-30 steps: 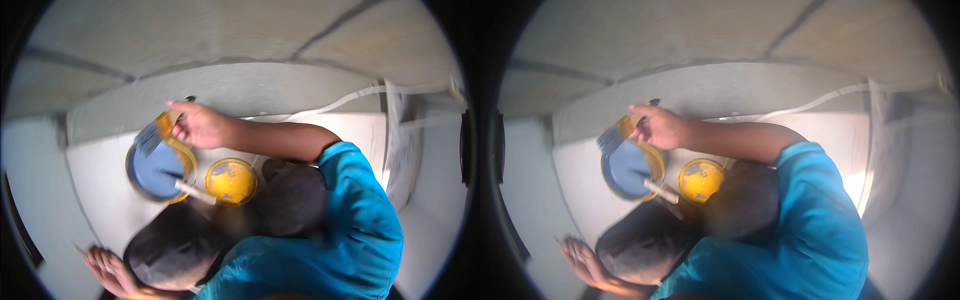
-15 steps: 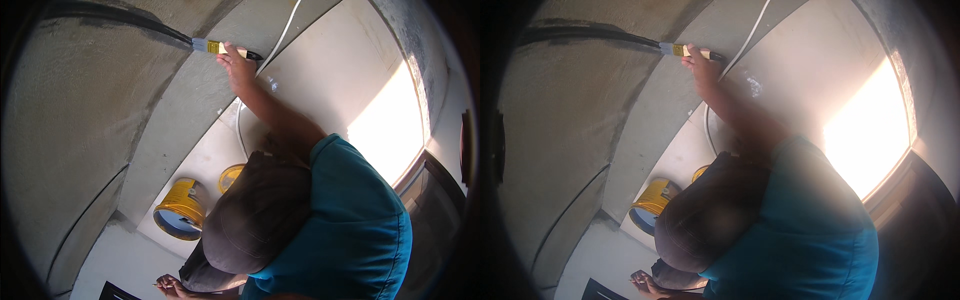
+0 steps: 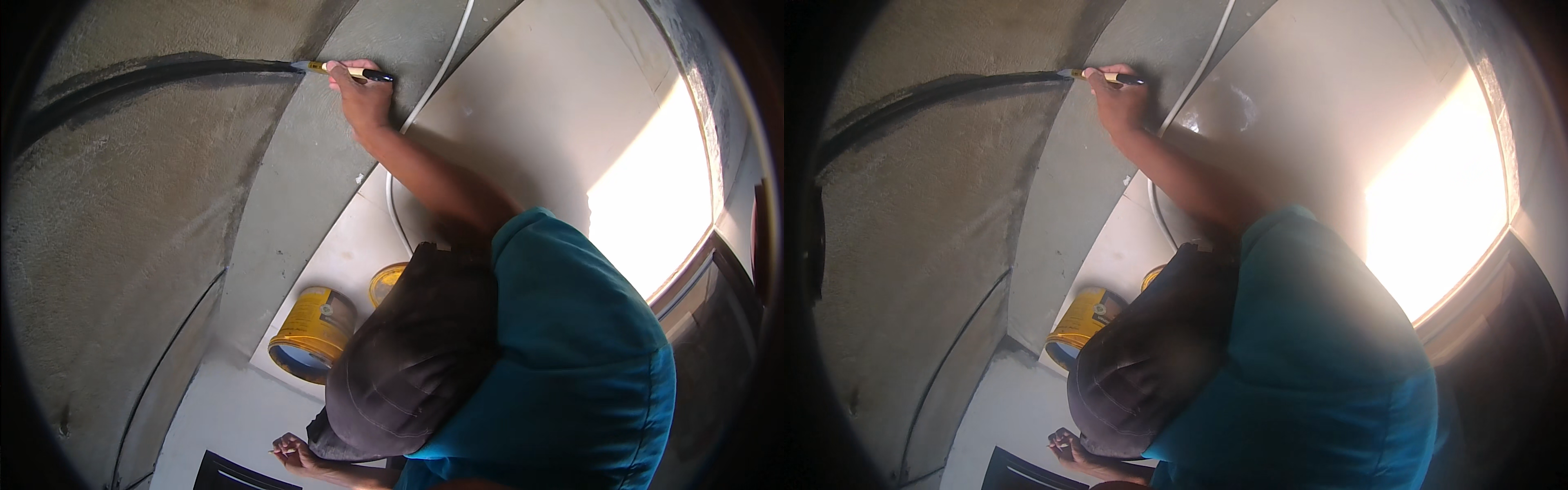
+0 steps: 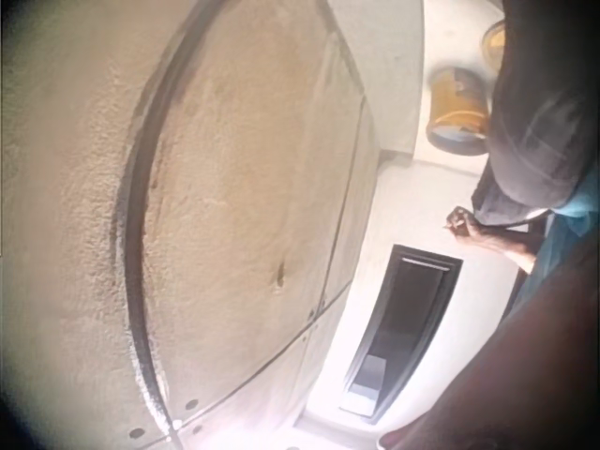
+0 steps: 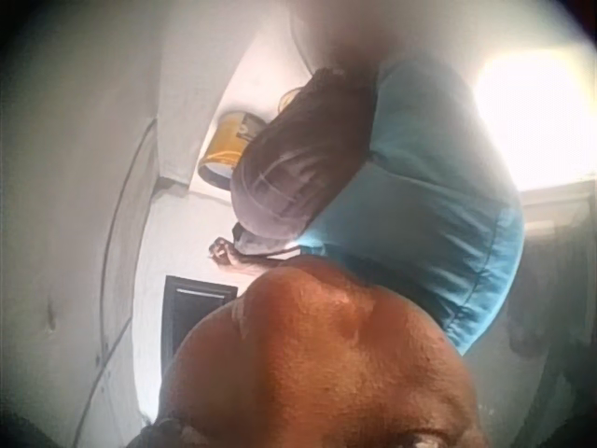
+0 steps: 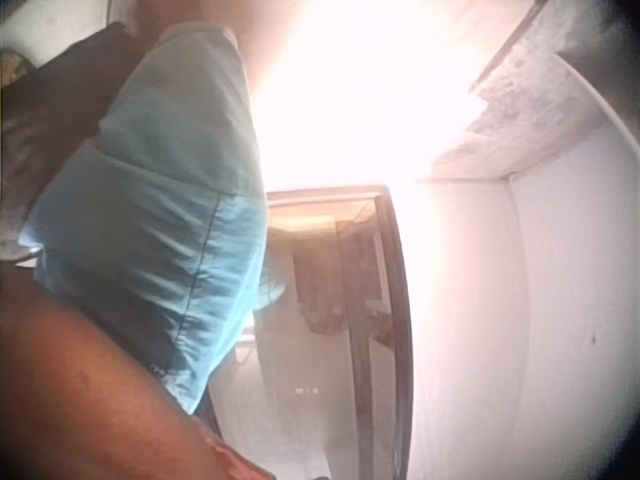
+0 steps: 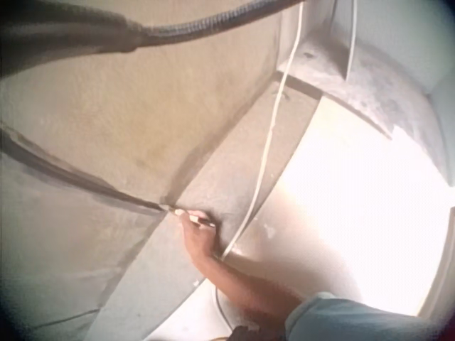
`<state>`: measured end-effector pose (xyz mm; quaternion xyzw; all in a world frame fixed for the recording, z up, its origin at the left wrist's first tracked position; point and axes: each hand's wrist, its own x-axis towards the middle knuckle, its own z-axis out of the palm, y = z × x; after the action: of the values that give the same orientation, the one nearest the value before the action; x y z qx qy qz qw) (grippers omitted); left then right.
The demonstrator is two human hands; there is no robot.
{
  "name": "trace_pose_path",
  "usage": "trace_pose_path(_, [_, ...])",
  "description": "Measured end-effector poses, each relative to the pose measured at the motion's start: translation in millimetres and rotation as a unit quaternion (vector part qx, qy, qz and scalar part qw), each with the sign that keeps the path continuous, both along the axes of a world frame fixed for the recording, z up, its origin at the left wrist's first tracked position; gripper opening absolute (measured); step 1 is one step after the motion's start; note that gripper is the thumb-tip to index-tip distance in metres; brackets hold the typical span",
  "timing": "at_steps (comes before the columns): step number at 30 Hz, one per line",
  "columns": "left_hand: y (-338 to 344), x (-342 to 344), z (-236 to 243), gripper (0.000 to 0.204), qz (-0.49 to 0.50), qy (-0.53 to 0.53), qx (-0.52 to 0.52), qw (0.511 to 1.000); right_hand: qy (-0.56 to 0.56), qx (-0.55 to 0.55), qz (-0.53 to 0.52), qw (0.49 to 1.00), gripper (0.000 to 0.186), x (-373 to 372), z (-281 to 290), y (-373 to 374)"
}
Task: The person paints a textured ceiling using a paintbrush and a can of grey paint. They repeatedly dip the brush into the paint can and apply paint to the ceiling surface, focusing on seams and edges.
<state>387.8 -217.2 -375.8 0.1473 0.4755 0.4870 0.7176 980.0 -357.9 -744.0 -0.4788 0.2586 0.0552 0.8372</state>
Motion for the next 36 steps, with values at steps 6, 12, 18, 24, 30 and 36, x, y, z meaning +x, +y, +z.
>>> trace_pose_path(6, [20.0,-59.0,-0.1,0.027,-0.010,0.104,0.047,0.993,0.005,0.042,0.020,0.999,0.023,-6.2,23.1,6.9])
trace_pose_path(12, [6.1,-13.8,-0.1,0.025,-0.023,0.111,0.036,0.993,-0.147,-0.088,0.045,0.984,0.022,0.5,14.9,28.7])
trace_pose_path(18, [3.3,-19.4,-2.4,0.025,0.010,0.039,0.016,0.999,-0.432,-0.103,-0.024,0.895,0.026,-2.0,58.4,30.7])
trace_pose_path(24, [0.2,4.4,-0.6,0.026,0.059,0.138,0.057,0.987,-0.310,-0.160,0.052,0.936,0.023,-14.0,-25.6,17.7])
trace_pose_path(30, [-8.5,3.8,-1.6,0.025,0.051,0.111,0.056,0.991,-0.285,-0.245,0.088,0.923,0.020,-9.8,12.7,20.4])
trace_pose_path(36, [-28.8,0.6,-0.3,0.023,-0.014,-0.038,0.078,0.996,-0.397,-0.101,0.056,0.910,0.016,1.7,66.9,-7.0])
